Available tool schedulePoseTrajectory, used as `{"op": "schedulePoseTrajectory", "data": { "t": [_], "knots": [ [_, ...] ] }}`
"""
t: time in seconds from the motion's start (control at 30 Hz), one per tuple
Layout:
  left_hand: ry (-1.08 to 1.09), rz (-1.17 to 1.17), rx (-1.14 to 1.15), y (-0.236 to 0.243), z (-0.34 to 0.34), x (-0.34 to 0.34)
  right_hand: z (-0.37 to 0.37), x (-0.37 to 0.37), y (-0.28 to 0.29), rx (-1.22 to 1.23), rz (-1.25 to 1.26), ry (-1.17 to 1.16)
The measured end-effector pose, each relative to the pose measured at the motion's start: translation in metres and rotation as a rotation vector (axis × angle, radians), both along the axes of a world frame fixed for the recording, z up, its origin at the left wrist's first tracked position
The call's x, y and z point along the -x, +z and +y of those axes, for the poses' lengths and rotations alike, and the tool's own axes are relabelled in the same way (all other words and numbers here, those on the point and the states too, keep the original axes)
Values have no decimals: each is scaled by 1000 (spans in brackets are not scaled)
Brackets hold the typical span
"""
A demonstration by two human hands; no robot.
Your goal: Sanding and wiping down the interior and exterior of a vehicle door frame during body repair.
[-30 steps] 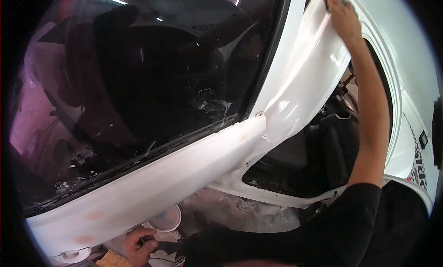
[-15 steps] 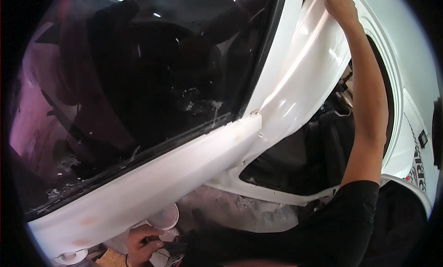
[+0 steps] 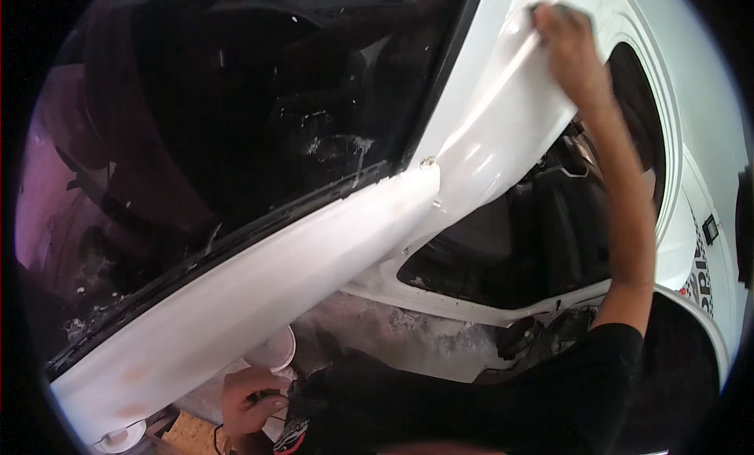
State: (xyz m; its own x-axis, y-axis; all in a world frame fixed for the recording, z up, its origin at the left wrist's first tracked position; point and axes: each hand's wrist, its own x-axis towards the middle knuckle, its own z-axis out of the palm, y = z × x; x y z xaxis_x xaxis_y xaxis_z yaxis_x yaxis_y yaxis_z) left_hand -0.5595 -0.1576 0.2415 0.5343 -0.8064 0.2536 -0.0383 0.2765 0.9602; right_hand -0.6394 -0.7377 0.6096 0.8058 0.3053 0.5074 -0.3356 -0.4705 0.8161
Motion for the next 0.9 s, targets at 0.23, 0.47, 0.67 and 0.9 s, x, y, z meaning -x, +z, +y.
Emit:
{"op": "schedulePoseTrajectory", "data": {
  "t": [0.23,0.47,0.67,0.9],
  "knots": [
    [-98,-27,13,7,10,-1,60,32,-114,-57,315,-5],
    [-116,0,-63,-2,12,9,14,-9,20,65,-5,-258],
    [-36,-3,-11,7,21,8,89,27,-128,-26,202,13],
    [-37,23,-159,29,2,2,-12,-39,75,48,-266,-266]
  ]
}}
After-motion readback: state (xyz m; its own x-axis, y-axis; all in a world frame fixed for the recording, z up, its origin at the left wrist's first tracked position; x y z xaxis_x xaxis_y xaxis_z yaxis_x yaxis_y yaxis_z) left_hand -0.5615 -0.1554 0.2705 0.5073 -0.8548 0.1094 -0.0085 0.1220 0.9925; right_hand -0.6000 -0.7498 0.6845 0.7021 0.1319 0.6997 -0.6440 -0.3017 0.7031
